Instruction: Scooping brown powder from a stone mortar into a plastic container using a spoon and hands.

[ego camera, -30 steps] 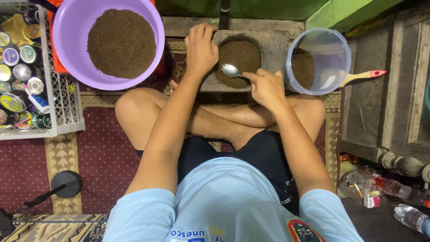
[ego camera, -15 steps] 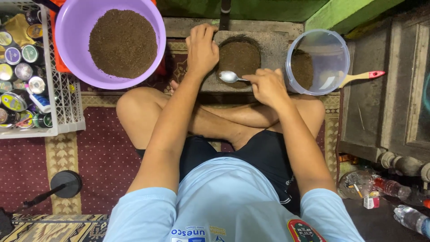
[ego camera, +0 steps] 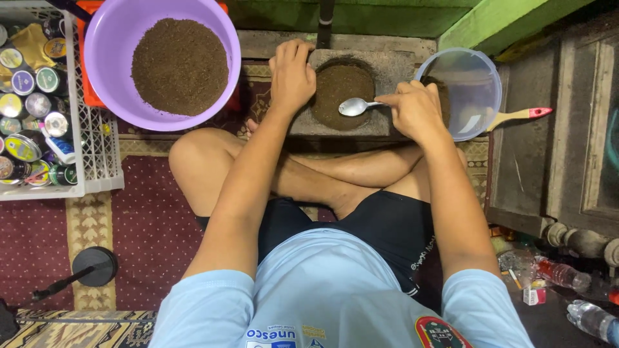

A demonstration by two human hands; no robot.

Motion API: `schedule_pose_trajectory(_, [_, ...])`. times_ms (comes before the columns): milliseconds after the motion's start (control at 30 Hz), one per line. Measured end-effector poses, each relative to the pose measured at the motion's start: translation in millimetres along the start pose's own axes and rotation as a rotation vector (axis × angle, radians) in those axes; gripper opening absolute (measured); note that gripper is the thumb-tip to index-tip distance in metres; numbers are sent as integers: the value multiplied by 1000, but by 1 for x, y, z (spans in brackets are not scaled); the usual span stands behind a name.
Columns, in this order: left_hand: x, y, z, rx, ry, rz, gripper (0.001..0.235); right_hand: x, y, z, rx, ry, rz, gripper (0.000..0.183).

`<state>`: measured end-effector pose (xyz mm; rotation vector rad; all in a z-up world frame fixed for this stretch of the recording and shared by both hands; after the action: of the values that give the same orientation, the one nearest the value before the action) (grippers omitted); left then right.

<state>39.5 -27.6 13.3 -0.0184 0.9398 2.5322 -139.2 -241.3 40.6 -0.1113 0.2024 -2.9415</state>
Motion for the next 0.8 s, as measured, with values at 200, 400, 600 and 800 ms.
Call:
schedule_pose_trajectory(200, [-2, -2, -3, 4, -3, 9, 37, 8, -22, 24, 202, 437, 76, 27])
schedule_pose_trajectory(400, [-1, 0, -1, 0, -11, 13, 38, 22, -14, -3, 293, 559, -66, 24])
schedule_pose_trajectory(600, [-1, -1, -2, 1, -6, -3, 38, 29, -6, -16, 200, 388, -243, 7])
schedule_pose_trajectory(800, [-1, 2, 2, -8, -28, 2, 38, 38, -4, -6, -301, 421, -353, 9])
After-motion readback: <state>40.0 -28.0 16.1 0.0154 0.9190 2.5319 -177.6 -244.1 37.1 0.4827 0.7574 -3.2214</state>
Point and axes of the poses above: each hand's wrist, its own x-axis away from the middle knuckle, its own z-axis out of the back of the hand, y = z × x, the point moved 5 cm from there along -x, towards the middle knuckle, and after that the axes turned 15 degrees about z, right-handed, at the moved point
